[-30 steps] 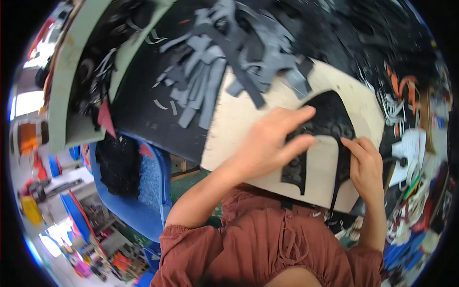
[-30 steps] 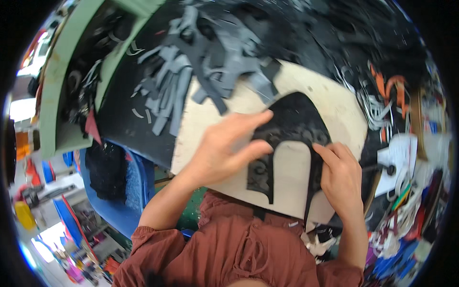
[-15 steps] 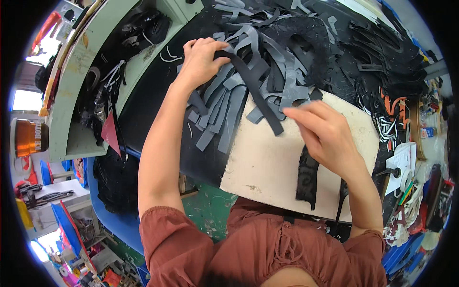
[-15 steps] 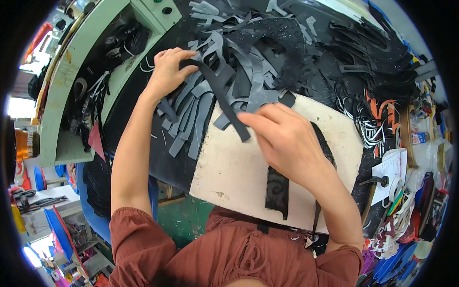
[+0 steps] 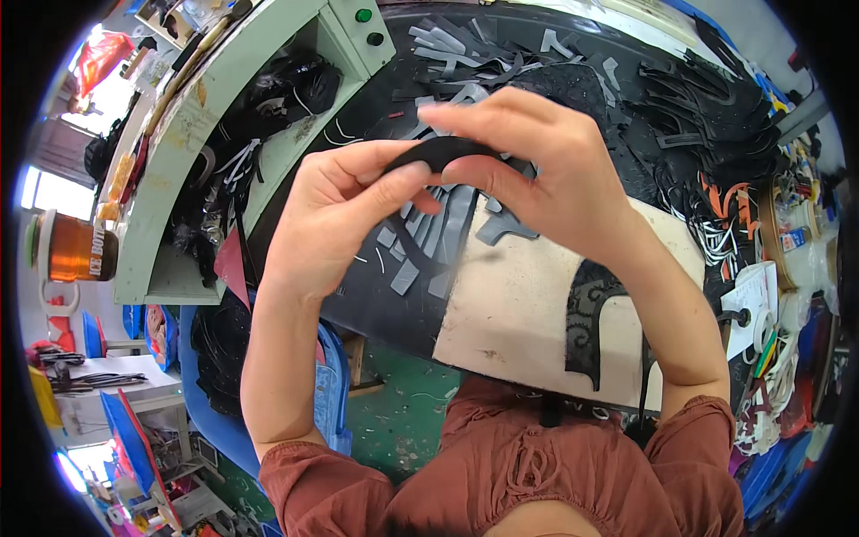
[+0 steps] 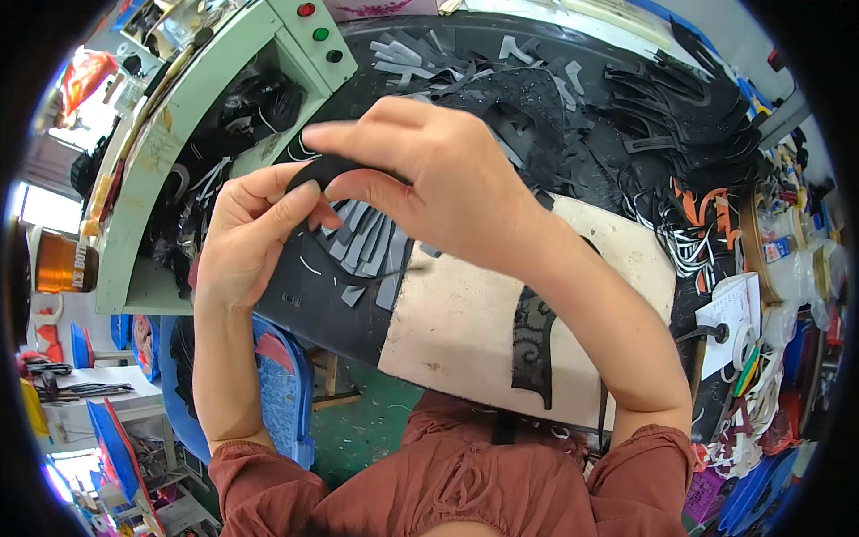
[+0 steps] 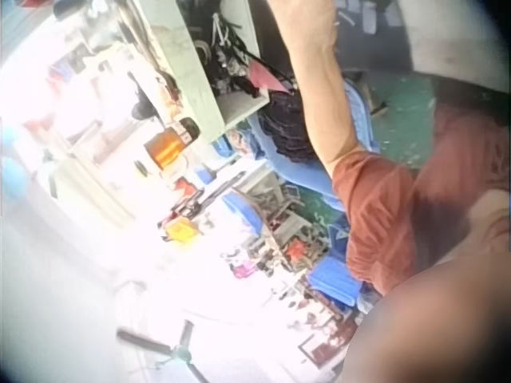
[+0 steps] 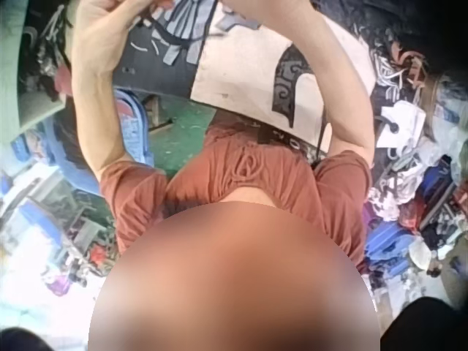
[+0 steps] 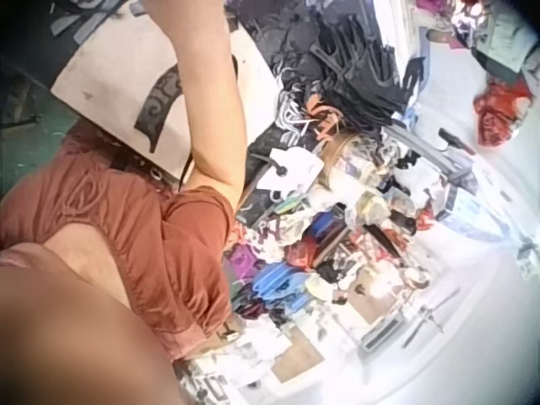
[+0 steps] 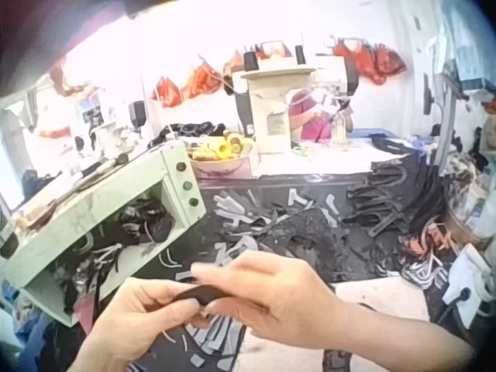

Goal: Applying lining and adhesive strips to shoe upper components and securing them with a hammer.

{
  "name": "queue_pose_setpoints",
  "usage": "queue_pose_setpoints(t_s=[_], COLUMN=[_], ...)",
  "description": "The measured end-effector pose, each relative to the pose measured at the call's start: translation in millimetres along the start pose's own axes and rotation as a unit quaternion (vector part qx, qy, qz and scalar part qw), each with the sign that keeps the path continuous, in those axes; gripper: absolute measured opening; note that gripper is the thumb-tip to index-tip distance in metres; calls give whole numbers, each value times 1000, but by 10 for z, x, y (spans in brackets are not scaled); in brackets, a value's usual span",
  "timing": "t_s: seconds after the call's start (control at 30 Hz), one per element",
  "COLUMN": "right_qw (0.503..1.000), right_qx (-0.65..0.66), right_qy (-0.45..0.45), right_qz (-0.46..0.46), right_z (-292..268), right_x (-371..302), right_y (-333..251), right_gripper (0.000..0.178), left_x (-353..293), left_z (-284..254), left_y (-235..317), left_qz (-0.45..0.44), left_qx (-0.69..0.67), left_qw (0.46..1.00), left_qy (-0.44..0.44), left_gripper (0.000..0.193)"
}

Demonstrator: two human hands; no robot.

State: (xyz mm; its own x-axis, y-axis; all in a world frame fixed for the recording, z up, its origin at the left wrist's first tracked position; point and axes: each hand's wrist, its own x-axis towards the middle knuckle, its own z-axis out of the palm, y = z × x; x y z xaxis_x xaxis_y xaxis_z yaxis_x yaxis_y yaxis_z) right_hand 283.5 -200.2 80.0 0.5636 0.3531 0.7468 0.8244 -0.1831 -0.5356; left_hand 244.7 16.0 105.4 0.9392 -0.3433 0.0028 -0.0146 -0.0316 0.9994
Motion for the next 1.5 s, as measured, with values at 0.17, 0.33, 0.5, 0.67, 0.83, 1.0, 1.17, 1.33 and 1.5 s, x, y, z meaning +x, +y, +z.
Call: queue_pose_setpoints(t_s=[0.17,0.33,0.5,0.67,0.83,1.0,1.17,1.33,1.5], right_qw=[939,901,932,929,884,883,929,902,970], right_qx=[-282,-341,-290,-300,-368,-364,-297,-332,-69], right_qy=[64,89,41,13,61,45,-6,24,-128], right_qz=[-187,-251,-215,-216,-281,-293,-221,-275,-193], right_z=[-172,-270,-392,-512,-526,-530,-536,-496,-644], right_x=[-98,-278,-331,-409,-488,-557,-518,-660,-735], right_y=[-298,-494,-617,-649,-608,-656,-783,-742,-914], right_gripper=[39,38,36,35,30,27,37,21,16], left_x=[-204,-328,-379,-449,-469,-508,-566,-604,-404], left_z=[326,514,618,782,813,781,787,860,872], left_y=[122,175,191,219,178,117,81,108,-108], left_qz=[18,-44,-79,-82,-84,-80,-84,-113,-103], left_qx=[-111,-322,-272,-255,-311,-333,-324,-267,-187], left_qw=[994,945,958,963,945,936,939,957,976], left_qy=[-14,-24,-43,2,-58,-76,-78,-30,36], left_gripper=[35,35,30,35,29,29,29,25,20])
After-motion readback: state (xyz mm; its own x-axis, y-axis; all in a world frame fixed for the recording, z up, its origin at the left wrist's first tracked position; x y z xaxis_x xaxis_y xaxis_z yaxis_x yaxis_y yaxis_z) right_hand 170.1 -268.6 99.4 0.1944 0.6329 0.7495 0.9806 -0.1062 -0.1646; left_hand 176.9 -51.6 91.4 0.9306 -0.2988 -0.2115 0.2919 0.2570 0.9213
